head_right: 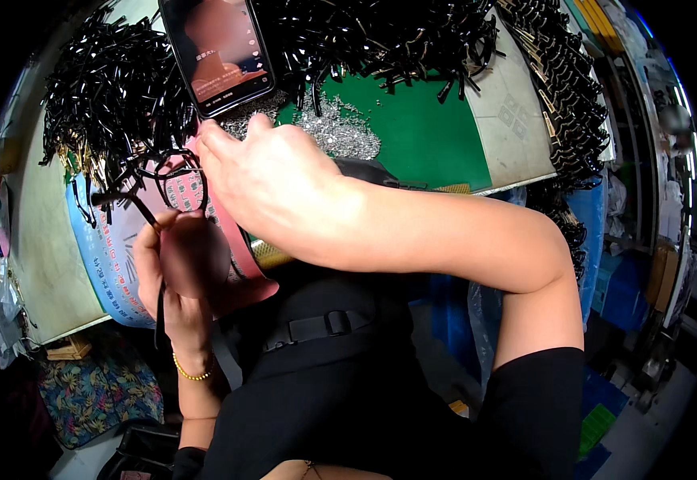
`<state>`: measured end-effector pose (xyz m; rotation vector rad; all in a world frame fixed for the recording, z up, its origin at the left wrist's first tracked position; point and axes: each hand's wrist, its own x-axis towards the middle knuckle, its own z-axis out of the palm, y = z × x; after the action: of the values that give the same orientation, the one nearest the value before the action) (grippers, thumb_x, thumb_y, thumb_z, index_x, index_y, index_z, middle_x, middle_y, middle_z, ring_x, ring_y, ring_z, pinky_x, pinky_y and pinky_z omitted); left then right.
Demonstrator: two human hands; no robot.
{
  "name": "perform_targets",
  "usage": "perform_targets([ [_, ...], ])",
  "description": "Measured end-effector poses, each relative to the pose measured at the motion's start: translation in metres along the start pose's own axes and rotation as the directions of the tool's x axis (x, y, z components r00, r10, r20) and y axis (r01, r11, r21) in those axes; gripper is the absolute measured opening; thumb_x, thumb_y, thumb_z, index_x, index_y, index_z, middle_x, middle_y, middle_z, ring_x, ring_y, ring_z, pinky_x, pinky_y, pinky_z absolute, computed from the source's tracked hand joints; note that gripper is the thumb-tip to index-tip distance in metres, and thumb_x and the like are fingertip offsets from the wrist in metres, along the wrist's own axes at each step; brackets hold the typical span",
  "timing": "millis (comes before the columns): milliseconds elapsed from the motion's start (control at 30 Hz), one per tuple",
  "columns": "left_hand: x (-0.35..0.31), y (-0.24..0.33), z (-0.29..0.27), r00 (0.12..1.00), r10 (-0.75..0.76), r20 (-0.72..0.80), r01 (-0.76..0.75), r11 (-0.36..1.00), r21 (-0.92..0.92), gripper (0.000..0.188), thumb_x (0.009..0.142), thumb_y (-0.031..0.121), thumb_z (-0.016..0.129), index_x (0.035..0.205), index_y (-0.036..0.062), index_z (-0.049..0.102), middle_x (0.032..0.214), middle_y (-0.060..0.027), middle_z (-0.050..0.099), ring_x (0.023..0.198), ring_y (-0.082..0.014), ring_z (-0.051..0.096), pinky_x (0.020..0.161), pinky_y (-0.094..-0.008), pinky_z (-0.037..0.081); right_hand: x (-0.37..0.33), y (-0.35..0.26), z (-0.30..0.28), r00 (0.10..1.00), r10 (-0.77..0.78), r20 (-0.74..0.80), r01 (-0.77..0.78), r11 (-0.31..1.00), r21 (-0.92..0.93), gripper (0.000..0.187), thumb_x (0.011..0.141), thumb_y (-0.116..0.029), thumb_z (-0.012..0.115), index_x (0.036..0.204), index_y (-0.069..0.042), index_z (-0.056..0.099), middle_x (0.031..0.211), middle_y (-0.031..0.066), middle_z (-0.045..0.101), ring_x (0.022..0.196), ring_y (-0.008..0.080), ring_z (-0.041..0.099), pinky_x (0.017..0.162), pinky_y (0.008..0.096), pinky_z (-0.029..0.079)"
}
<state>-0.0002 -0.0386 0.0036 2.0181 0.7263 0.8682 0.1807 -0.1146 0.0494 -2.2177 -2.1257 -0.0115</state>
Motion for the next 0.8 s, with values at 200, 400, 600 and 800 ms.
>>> perform_targets([
  [200,-0.022,-0.008,-0.018,0.991,-0.058,0.124,0.040,0.989,0.144,0.026,0.103,0.007,0.050,0.126,-0.0032,0.056,0.115,-0.0113,0.066,0.103,-0.0212,0.065,0.092,-0.0320,0.052,-0.020,-0.003,-0.004,0.997,0.041,0.068,-0.039,0.999,-0.024,0.055,0.080,-0.011,0.063,0.132,0.008,0.056,0.132,0.0186,0.057,0.084,0.0258,0.065,0.059,0.0295,0.058],
  [400,-0.026,0.004,-0.016,0.992,0.018,0.123,-0.039,0.985,0.168,0.016,0.099,-0.004,0.055,0.114,-0.0027,0.060,0.099,-0.0123,0.072,0.092,-0.0323,0.064,0.096,-0.0434,0.048,-0.065,-0.015,-0.016,0.988,0.015,0.157,-0.020,1.000,0.025,0.063,0.075,-0.004,0.065,0.136,0.005,0.055,0.147,0.0151,0.051,0.082,0.0247,0.058,0.053,0.0263,0.055],
  [600,-0.021,0.013,-0.007,0.984,0.096,0.150,-0.120,0.979,0.166,0.014,0.100,0.000,0.056,0.112,-0.0023,0.062,0.102,-0.0124,0.072,0.100,-0.0317,0.063,0.100,-0.0432,0.046,-0.092,-0.008,-0.020,0.980,-0.006,0.200,-0.001,0.999,0.036,0.062,0.076,-0.005,0.066,0.137,-0.002,0.055,0.145,0.0088,0.052,0.082,0.0231,0.057,0.048,0.0259,0.051],
  [800,-0.009,0.015,-0.015,0.980,0.027,0.198,-0.061,0.984,0.168,0.016,0.102,0.009,0.054,0.110,-0.0004,0.063,0.100,-0.0088,0.073,0.102,-0.0292,0.061,0.104,-0.0457,0.042,-0.103,0.014,-0.035,0.958,0.272,0.092,-0.286,0.879,0.382,0.037,0.081,-0.006,0.065,0.117,-0.005,0.055,0.094,0.0124,0.052,0.079,0.0278,0.063,0.057,0.0346,0.053],
])
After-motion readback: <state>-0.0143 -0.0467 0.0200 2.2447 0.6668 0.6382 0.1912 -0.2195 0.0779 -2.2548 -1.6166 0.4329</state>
